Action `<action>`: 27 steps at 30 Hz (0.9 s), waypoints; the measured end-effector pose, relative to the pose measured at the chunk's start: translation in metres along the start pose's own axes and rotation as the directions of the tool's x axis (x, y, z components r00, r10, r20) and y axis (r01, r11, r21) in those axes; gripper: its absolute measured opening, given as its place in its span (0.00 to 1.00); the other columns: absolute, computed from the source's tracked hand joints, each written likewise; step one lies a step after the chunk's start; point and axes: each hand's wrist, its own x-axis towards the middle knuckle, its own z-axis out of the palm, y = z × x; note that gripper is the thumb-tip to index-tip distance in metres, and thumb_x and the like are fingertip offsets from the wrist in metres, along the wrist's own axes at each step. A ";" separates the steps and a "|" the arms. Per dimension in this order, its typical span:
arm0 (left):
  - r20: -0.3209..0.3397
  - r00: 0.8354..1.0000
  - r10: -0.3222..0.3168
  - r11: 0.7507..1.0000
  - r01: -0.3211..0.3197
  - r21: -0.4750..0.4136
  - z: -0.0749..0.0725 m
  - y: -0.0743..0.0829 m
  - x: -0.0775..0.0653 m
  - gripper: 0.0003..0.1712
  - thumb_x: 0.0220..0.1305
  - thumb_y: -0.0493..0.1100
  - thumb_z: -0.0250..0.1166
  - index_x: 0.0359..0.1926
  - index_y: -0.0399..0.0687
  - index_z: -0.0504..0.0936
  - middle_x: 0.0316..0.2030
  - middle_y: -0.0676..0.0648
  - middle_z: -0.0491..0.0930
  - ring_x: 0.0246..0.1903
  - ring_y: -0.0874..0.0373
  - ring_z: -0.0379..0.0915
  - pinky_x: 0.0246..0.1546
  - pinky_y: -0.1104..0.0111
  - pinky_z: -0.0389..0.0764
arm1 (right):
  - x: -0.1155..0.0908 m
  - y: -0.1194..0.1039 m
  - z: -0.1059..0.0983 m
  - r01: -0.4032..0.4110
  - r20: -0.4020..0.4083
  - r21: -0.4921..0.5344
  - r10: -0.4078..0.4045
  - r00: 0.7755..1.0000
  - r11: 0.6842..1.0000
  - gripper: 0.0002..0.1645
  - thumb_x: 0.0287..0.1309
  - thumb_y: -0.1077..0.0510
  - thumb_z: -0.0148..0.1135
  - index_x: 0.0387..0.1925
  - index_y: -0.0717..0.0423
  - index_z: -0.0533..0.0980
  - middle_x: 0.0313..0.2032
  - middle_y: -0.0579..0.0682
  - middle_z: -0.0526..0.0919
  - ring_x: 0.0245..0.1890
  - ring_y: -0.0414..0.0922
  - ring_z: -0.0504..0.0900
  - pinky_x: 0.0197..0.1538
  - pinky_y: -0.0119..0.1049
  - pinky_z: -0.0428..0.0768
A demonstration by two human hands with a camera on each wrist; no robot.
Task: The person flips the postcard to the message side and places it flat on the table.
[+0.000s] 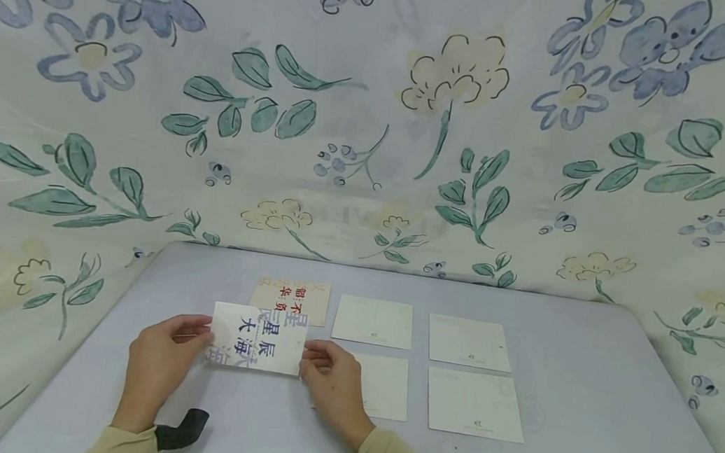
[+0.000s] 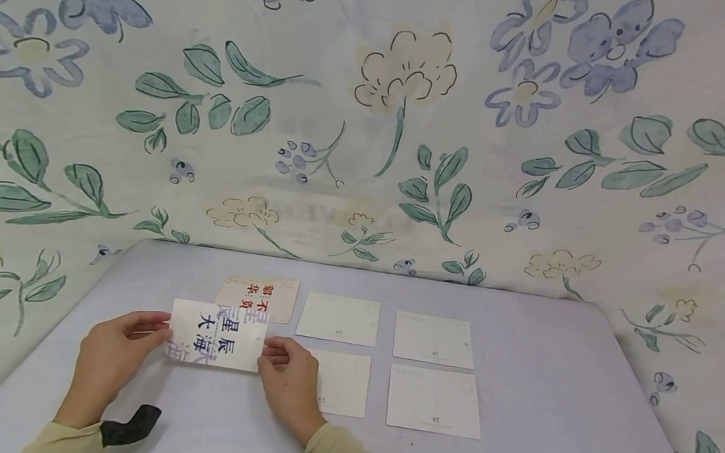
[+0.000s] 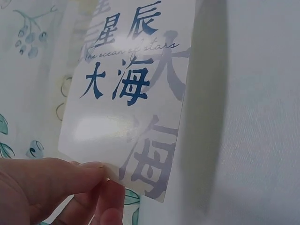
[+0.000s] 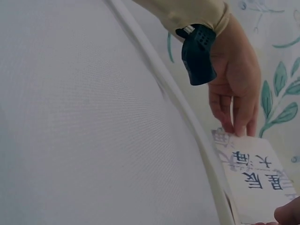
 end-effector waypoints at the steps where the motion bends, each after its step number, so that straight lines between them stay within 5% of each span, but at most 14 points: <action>1: -0.003 1.000 0.003 1.000 -0.003 0.000 0.000 0.000 0.000 0.17 0.57 0.40 0.65 0.49 0.41 0.80 0.42 0.38 0.81 0.42 0.44 0.76 0.35 0.56 0.77 | 0.000 -0.001 0.000 0.001 0.003 -0.001 -0.001 1.000 1.000 0.13 0.51 0.65 0.62 0.41 0.56 0.79 0.33 0.43 0.80 0.34 0.35 0.78 0.37 0.26 0.78; 18: -0.047 0.999 0.003 1.000 -0.004 -0.017 -0.002 0.003 -0.001 0.15 0.59 0.41 0.62 0.47 0.42 0.81 0.43 0.38 0.81 0.44 0.44 0.75 0.36 0.55 0.76 | -0.002 -0.004 -0.001 0.014 0.008 0.014 -0.014 1.000 1.000 0.12 0.53 0.64 0.61 0.42 0.55 0.78 0.36 0.45 0.81 0.36 0.36 0.78 0.41 0.27 0.78; 27: -0.049 0.999 0.005 0.998 -0.008 -0.058 -0.002 0.004 -0.001 0.14 0.54 0.40 0.67 0.42 0.40 0.82 0.37 0.40 0.82 0.37 0.49 0.79 0.27 0.68 0.77 | -0.002 -0.005 0.000 0.016 -0.009 0.021 -0.016 1.000 1.000 0.14 0.52 0.65 0.62 0.43 0.52 0.77 0.36 0.43 0.79 0.38 0.35 0.78 0.42 0.25 0.77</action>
